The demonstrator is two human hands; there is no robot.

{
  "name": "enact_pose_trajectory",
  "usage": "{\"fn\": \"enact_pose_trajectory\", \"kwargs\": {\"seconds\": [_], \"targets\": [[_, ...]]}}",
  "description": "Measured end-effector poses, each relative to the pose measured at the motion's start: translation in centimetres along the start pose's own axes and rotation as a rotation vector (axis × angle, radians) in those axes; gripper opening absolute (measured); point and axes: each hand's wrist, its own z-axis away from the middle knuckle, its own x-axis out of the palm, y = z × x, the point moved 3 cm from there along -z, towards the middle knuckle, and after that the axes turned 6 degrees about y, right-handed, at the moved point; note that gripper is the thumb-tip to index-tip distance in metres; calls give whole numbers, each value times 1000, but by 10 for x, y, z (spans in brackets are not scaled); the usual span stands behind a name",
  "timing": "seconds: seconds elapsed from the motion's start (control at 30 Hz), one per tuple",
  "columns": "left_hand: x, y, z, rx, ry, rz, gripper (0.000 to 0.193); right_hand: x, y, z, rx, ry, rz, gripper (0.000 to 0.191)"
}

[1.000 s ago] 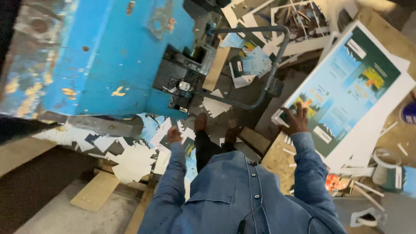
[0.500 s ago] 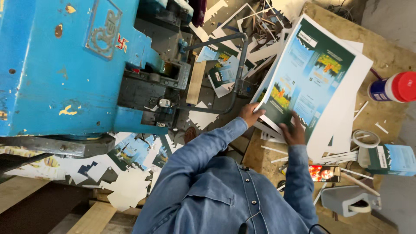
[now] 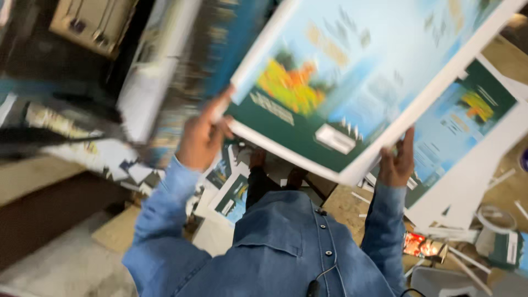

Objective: The person repeatedly feeds large printed sheets into a manual paper cutter, aligns them, and pulls the lever to trim the edges. The trimmed sheets are stacked on the side, and the process is repeated for multiple sheets.

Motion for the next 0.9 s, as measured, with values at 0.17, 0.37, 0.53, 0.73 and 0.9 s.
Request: {"fn": "enact_pose_trajectory", "kwargs": {"seconds": [0.17,0.37,0.53,0.73,0.9], "targets": [[-82,-120,-63,46,181,283,58,131,-41,-108,-80,-197,144,78],[-61,-268,-79,-204,463,-155,49,248,-3,-135,-180,-280,618,80],[-74,-311,-60,-482,603,-478,46,304,-8,-111,-19,-375,467,66],[-131,-316,-59,-326,742,-650,42,263,-68,-113,-254,-457,411,38],[-180,-285,76,50,1265,-579,25,147,-17,-79,-374,-337,738,43]]}}
